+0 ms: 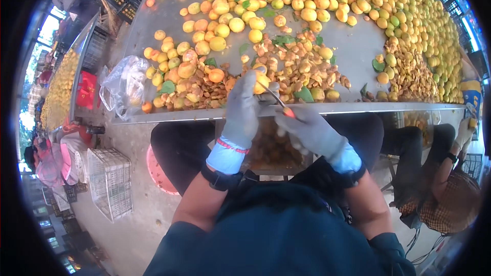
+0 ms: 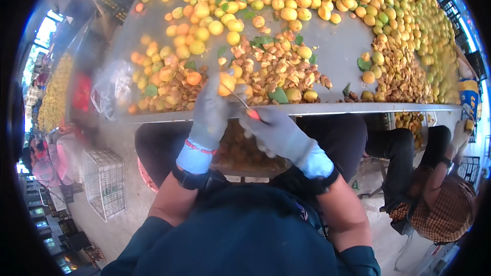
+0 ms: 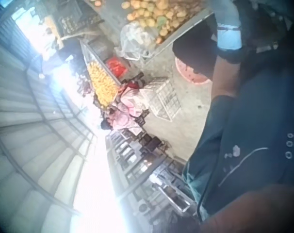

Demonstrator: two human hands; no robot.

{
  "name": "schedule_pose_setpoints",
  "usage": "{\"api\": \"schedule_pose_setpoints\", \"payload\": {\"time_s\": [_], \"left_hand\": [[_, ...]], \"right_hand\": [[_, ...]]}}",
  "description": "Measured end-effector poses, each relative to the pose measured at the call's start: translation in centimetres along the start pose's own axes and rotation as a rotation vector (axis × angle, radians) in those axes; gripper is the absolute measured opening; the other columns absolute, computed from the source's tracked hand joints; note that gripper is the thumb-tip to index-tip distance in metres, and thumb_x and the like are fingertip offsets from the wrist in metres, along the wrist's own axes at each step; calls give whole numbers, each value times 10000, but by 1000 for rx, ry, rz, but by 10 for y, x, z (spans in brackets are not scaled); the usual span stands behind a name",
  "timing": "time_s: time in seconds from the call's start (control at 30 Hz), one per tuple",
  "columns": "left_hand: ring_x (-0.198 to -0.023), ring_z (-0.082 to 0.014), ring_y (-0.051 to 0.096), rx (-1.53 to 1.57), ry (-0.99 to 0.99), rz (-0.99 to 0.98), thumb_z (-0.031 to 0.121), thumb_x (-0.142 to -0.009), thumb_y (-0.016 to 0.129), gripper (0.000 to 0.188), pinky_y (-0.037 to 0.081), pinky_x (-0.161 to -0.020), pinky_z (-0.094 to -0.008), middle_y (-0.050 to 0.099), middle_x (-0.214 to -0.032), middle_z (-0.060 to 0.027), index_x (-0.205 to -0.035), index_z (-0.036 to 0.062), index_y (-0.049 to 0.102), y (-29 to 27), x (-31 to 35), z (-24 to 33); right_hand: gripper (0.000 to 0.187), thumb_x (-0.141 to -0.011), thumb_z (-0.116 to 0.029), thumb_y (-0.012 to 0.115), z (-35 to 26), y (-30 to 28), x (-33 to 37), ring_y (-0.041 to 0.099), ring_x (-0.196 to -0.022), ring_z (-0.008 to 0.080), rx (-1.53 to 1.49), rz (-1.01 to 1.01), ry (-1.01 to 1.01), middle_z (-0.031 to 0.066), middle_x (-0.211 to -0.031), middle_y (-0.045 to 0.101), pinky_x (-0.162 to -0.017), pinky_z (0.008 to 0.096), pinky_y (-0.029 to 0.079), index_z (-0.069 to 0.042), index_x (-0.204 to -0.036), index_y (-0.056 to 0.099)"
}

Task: The person sits at a metal table and peels mangoes one by one using a small knife. They pick up a mango, peel the skin, and place the peeled fruit into a container below the table while discarding the peels onto the table surface.

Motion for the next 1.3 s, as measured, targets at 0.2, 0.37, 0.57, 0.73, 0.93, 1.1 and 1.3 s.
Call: {"api": "schedule_pose_setpoints", "payload": {"time_s": [0.2,0.37,0.57,0.73,0.93,1.1,1.3], "left_hand": [[-966,-226,634,-658,484,-238,200,-900,623,463,509,-798,-337,619,-1136,-138,-1305,13,496,33,43,41],[-963,-344,587,-1134,681,-346,309,-795,720,634,490,-807,-407,598,-1062,-183,-1318,32,494,58,56,46],[-829,-331,624,-1089,741,-300,329,-795,714,556,507,-720,-412,626,-938,-166,-1243,47,546,47,57,54],[-791,-307,651,-917,760,-106,227,-832,659,366,516,-698,-381,641,-896,-156,-1131,25,605,47,54,61],[-709,-188,606,-179,256,47,227,-938,563,263,499,-636,-310,637,-850,-78,-1098,22,607,9,27,31],[-767,-129,562,204,-23,-44,299,-999,446,337,472,-647,-267,620,-935,-71,-1171,35,565,-5,38,7],[-731,-99,557,-361,231,-187,304,-980,484,369,447,-611,-241,609,-966,-41,-1214,27,552,13,61,8]], "right_hand": [[360,-972,-409,538,-11,-30,3,467,-460,41,-279,201,-230,-19,-676,564,-400,174,364,-57,-982,613],[441,-935,-507,561,-16,-2,-15,477,-492,43,-462,126,-231,-35,-665,539,-420,169,357,-71,-1001,566],[386,-966,-459,532,-16,17,-15,509,-519,35,-614,30,-228,-18,-705,569,-435,176,392,-75,-962,572],[328,-998,-389,502,-21,13,-21,524,-567,20,-735,230,-359,-17,-735,567,-440,185,402,-68,-1010,570],[362,-1028,-396,380,-9,14,-24,420,-505,50,-641,209,-342,-7,-656,500,-472,202,339,-75,-1038,548],[385,-1030,-344,372,0,7,-14,490,-640,70,-665,155,-372,28,-823,570,-550,204,391,-32,-1178,542],[233,-994,-223,511,-20,14,-7,611,-621,78,-262,133,-355,37,-813,649,-517,207,481,-15,-1046,604]]}}
Point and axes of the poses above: each hand's wrist, its own x-axis away from the middle knuckle, its own y-axis out of the palm, z = x × y, the point moved 9 cm from there along -x, towards the middle knuckle
